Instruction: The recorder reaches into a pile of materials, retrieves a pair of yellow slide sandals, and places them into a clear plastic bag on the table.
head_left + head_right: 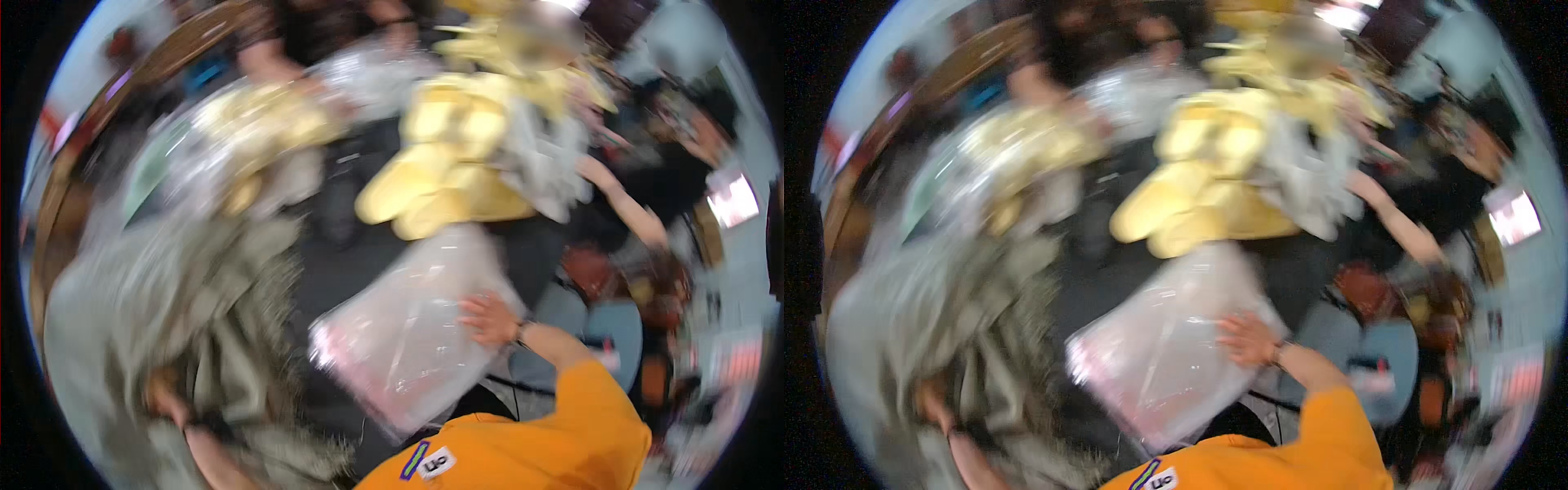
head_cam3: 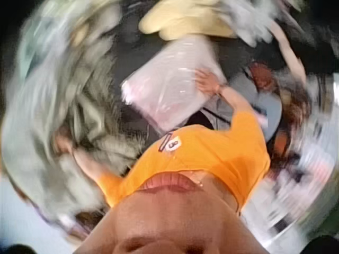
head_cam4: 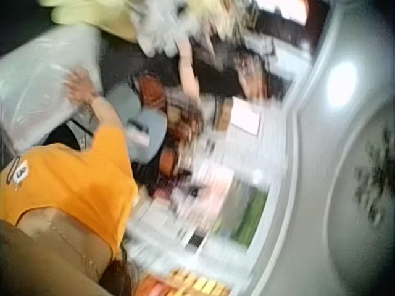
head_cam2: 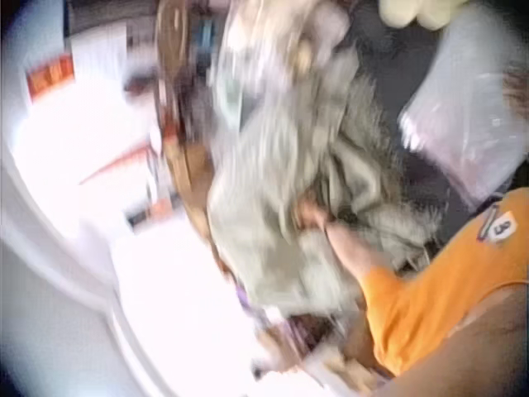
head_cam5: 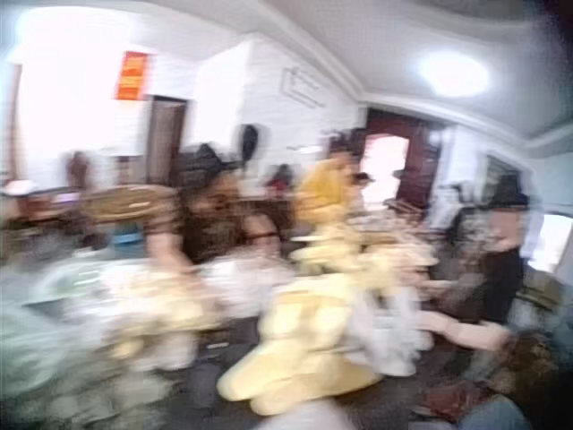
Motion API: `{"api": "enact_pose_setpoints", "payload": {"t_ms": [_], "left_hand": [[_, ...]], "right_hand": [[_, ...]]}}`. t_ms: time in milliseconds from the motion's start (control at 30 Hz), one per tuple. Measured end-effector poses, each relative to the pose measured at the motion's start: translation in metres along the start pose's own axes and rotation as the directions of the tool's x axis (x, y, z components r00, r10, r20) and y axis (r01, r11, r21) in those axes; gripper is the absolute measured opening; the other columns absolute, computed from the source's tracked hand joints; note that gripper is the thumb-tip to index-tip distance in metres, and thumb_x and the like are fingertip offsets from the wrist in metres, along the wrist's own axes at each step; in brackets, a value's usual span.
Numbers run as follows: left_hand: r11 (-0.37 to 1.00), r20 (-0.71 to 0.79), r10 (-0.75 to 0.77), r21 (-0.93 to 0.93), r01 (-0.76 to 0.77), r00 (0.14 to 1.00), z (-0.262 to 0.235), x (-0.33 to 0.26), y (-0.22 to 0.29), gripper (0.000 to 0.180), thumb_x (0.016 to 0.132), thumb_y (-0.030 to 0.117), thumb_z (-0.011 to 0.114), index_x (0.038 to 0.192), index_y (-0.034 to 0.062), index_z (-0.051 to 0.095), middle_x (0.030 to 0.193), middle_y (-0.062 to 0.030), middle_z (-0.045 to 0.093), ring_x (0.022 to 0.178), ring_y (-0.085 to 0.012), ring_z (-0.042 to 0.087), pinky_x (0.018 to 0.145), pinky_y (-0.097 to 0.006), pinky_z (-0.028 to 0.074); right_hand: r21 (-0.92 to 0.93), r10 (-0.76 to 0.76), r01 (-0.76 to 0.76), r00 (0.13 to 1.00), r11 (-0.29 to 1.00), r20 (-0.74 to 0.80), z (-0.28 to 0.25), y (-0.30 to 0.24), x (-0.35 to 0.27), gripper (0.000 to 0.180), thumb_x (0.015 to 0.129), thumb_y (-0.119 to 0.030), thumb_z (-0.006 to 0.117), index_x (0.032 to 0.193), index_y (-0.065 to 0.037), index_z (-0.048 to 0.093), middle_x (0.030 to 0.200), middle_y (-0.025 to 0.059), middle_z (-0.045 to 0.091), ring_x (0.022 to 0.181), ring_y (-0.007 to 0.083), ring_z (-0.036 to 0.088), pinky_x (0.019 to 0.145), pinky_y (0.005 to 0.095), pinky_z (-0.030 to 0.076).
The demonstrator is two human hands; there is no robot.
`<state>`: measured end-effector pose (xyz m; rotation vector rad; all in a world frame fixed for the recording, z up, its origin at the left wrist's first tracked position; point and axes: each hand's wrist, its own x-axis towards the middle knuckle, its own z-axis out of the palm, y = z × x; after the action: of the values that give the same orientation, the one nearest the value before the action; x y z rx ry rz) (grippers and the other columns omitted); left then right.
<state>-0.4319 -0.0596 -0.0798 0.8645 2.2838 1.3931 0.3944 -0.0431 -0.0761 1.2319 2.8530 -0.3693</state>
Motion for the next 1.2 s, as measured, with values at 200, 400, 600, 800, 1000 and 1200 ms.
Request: {"api": "enact_pose_setpoints", "payload": {"t_ms": [200,400,600,800,1000,1200], "left_hand": [[0.903,0.339,0.13,-0.429,0.03,0.932,0.277,0.062,0.032,0.042,0.088,0.028,0.05,0.124,0.0074,0.046,0.123,-0.0089,0.05,0.103,-0.0216,0.053,0.082,-0.032,0.046],[0.768,0.457,0.237,-0.629,0.123,0.857,0.382,0.045,0.091,0.043,0.088,0.028,0.05,0.125,0.0077,0.045,0.124,-0.0088,0.049,0.104,-0.0216,0.052,0.083,-0.032,0.046],[0.621,0.462,0.302,-0.759,0.196,0.834,0.407,0.027,0.131,0.044,0.088,0.028,0.05,0.126,0.0079,0.043,0.126,-0.0087,0.048,0.105,-0.0216,0.052,0.083,-0.032,0.046],[0.482,0.449,0.395,-0.844,0.235,0.802,0.413,0.011,0.206,0.045,0.088,0.028,0.05,0.128,0.0082,0.042,0.127,-0.0086,0.047,0.106,-0.0215,0.052,0.084,-0.032,0.046],[0.491,0.397,0.327,-0.847,0.205,0.857,0.304,-0.034,0.215,0.046,0.088,0.028,0.051,0.129,0.0084,0.04,0.128,-0.0086,0.046,0.106,-0.0215,0.051,0.084,-0.032,0.046],[0.716,0.184,0.042,-0.691,0.099,0.982,0.004,-0.156,0.18,0.048,0.088,0.028,0.051,0.13,0.0087,0.039,0.129,-0.0085,0.045,0.107,-0.0214,0.051,0.085,-0.032,0.046]], "right_hand": [[-0.02,0.032,-0.032,0.999,0.999,-0.024,0.02,0.004,-0.004,0.062,0.078,-0.041,0.053,0.134,-0.027,0.03,0.145,0.0098,0.016,0.134,0.0266,0.012,0.105,0.0548,0.008],[-0.001,0.0,0.0,0.99,1.0,-0.143,0.019,0.0,-0.01,0.064,0.077,-0.037,0.055,0.135,-0.027,0.028,0.144,0.011,0.018,0.134,0.0279,0.015,0.104,0.054,0.009],[-0.033,-0.009,0.005,0.994,0.999,-0.107,0.026,0.007,-0.011,0.07,0.078,-0.038,0.053,0.138,-0.027,0.018,0.146,0.0131,0.013,0.135,0.0305,0.012,0.104,0.0544,0.008],[-0.069,0.023,-0.025,0.999,0.997,-0.041,0.03,-0.001,-0.011,0.066,0.081,-0.041,0.049,0.138,-0.025,0.019,0.146,0.0138,0.013,0.134,0.0305,0.011,0.105,0.0527,0.01],[-0.051,-0.005,0.0,0.995,0.999,-0.097,0.016,-0.008,-0.008,0.057,0.076,-0.039,0.051,0.129,-0.02,0.038,0.138,0.0129,0.03,0.129,0.0295,0.026,0.101,0.0522,0.022],[-0.02,-0.005,0.001,0.98,1.0,-0.198,0.001,0.008,-0.01,0.054,0.073,-0.04,0.056,0.122,-0.02,0.046,0.136,0.0103,0.032,0.128,0.0274,0.027,0.101,0.0525,0.019]]}}
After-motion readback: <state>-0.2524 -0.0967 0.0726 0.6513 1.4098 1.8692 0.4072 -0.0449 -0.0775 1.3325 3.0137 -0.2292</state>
